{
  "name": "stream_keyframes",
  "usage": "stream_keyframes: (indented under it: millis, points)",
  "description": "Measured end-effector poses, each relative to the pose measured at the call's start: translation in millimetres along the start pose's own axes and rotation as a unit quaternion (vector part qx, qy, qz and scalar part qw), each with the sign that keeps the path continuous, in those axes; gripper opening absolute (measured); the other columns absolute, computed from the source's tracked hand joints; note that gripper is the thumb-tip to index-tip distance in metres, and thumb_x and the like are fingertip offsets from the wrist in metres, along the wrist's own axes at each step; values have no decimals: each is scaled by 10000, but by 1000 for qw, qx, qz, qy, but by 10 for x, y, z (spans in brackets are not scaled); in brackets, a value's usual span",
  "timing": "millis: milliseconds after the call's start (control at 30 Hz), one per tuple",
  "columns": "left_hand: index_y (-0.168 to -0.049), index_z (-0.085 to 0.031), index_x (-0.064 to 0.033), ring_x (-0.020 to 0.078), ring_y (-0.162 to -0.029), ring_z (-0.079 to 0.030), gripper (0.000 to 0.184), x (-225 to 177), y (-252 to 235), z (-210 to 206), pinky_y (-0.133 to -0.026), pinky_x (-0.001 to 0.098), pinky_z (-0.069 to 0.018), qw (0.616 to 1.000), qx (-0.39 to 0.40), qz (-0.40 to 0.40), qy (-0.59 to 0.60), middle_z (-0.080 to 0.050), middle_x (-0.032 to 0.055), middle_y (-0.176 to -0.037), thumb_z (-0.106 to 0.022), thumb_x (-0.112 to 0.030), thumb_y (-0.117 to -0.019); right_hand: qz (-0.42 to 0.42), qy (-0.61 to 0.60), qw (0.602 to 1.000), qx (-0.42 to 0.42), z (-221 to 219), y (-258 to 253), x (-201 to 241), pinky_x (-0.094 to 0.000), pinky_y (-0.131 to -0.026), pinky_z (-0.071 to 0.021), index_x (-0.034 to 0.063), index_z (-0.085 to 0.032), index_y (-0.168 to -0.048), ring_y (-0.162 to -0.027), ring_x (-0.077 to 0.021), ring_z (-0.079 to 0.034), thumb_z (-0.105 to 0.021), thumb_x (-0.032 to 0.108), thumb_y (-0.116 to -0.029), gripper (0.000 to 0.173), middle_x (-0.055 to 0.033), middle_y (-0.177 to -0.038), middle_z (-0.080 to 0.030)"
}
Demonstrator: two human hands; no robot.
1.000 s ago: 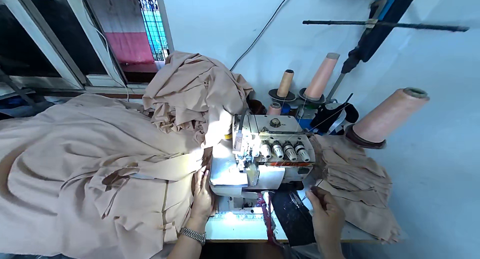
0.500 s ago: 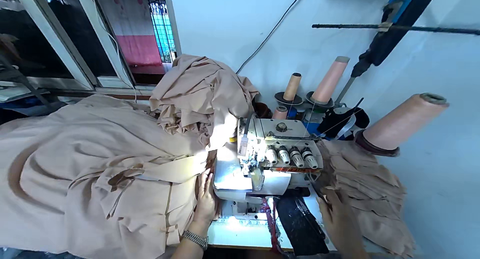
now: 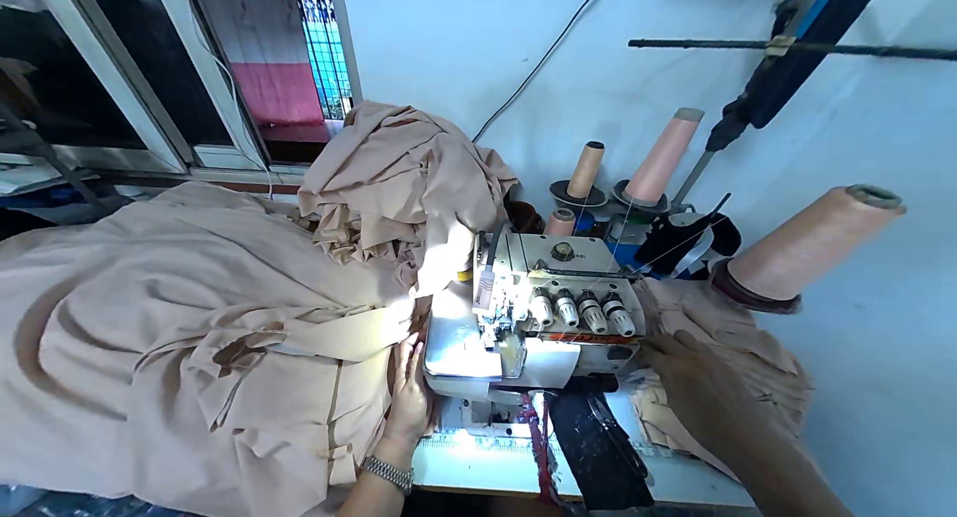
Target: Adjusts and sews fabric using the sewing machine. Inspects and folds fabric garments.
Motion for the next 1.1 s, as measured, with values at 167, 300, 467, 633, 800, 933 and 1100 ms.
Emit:
stream_keyframes:
  millis: [167, 300, 467, 633, 800, 933, 1100]
  points:
    - [-1496, -413, -50, 127, -1295, -549, 440, -1, 10, -8, -1093, 331, -471, 1000, -2, 3, -2, -547, 82, -1430, -284, -222, -1112, 2, -46, 999, -5, -80, -91, 140, -509, -748, -592, 11, -740, -877, -875, -352, -708, -732, -133, -814, 157, -149, -916, -716]
    - [-1502, -416, -18, 115, -1323, -516, 484, 59, -5, 19, -1106, 313, -442, 999, -3, -11, -30, -543, 88, -1443, -248, -266, -1122, -49, -94, 994, 7, -57, -145, 173, -546, -773, -579, 2, -735, -885, -860, -362, -709, -730, -111, -845, 120, -166, -890, -711]
    - [-1490, -416, -51, 115, -1277, -558, 433, -41, 24, -25, -1084, 325, -477, 1000, -4, 5, 3, -560, 78, -1411, -272, -206, -1112, -227, -164, 959, 29, -1, -215, 240, -607, -776, -553, -24, -590, -1229, -841, -412, -697, -761, 8, -896, 375, -224, -916, -687]
    - [-1492, -425, -70, 124, -1304, -537, 431, 15, 9, 14, -1102, 334, -461, 1000, 4, 3, 0, -544, 71, -1435, -290, -223, -1112, -249, -256, 932, -68, -149, -12, 189, -548, -746, -580, -29, -500, -1347, -781, -318, -697, -815, 38, -841, 600, -174, -902, -689]
    - [-1491, -432, -71, 134, -1308, -538, 430, 6, 4, 10, -1105, 348, -463, 1000, 3, 6, 8, -545, 76, -1440, -296, -229, -1115, -266, -268, 925, 38, -234, 366, 352, -635, -777, -540, -92, -679, -1008, -838, -417, -673, -747, 255, -918, 365, -254, -894, -679]
    - [-1503, -413, -57, 136, -1316, -524, 442, 25, 7, 12, -1111, 353, -447, 1000, 0, 8, -7, -521, 90, -1455, -291, -224, -1112, -273, -198, 927, 163, -488, 512, 600, -591, -959, -504, -65, -715, -1112, -1081, -447, -640, -692, 113, -954, 240, -278, -1117, -659]
    - [-1500, -417, -54, 139, -1320, -522, 445, 24, 12, 22, -1116, 360, -442, 1000, 6, 4, -17, -526, 90, -1454, -288, -230, -1113, -165, -177, 962, 123, -536, 646, 621, -578, -949, -506, -20, -762, -1075, -1059, -452, -636, -643, -74, -883, 233, -231, -1035, -690]
Point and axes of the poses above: each hand's wrist, its own y-axis away from the middle knuckle, its own z-axis out of the back of the hand, x = y × z, the point moved 1 cm from there along -y, towards the middle knuckle
